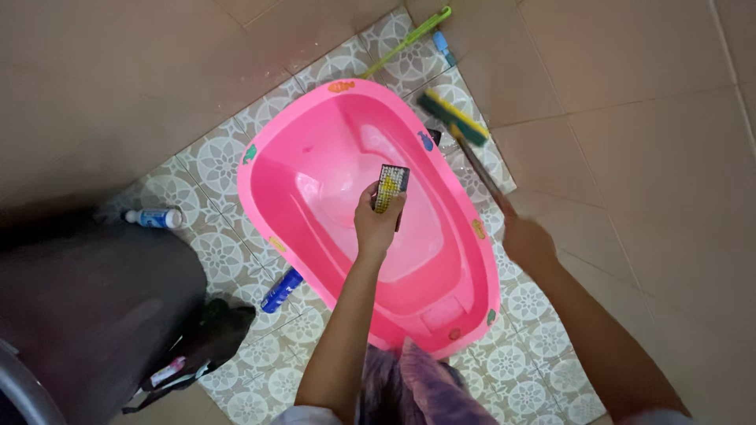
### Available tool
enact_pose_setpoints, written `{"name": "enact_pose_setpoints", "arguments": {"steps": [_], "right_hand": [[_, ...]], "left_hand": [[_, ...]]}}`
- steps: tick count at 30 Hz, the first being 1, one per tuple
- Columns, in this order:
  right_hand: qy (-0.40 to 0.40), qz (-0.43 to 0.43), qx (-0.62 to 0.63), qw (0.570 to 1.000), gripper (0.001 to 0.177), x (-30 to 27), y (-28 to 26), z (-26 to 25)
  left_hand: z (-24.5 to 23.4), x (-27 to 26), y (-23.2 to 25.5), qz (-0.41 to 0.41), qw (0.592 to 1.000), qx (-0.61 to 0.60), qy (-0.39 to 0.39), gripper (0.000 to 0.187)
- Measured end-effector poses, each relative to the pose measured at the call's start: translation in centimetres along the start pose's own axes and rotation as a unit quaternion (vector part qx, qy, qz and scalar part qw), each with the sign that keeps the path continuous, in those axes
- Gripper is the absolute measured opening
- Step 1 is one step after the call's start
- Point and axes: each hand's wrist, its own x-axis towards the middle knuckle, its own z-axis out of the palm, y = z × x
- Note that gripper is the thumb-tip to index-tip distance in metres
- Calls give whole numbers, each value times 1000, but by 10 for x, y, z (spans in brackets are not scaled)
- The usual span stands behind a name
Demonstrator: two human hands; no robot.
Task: The person scrubs the tiled wall with a handheld brush, then rinses the brush in a bucket and pours water onto the wall. They continue scrubbing the wall and floor, and finally use a squeegee to wipe the floor.
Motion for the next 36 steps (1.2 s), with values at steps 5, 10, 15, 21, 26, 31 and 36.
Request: {"name": "enact_pose_setpoints", "arguments": {"steps": [5,10,15,21,26,31,36], "right_hand": [[-33,20,21,999,75,16,-15,-26],[18,-11,6,1000,64,84,-50,-55],[-12,-16,-6,1000,74,39,-14,-29],[-3,-25,52,998,61,-15,40,-3],[28,-113,49,992,75,34,-9,-18],[50,-59,80,994,66,33,-16,-19],[-39,25,73,996,75,-53,47,2]], "left_hand": [[4,-8,-15,-27,1000,13,5,60],[16,-14,-26,-19,999,-29,-15,57],[12,-24,-32,-11,999,-18,-31,56],[9,-25,-40,-9,1000,9,-25,58],[13,-20,-53,-27,999,-4,-33,57],[22,-19,-76,-35,999,14,-18,58],[16,-21,-94,-33,999,-1,-18,56]]}}
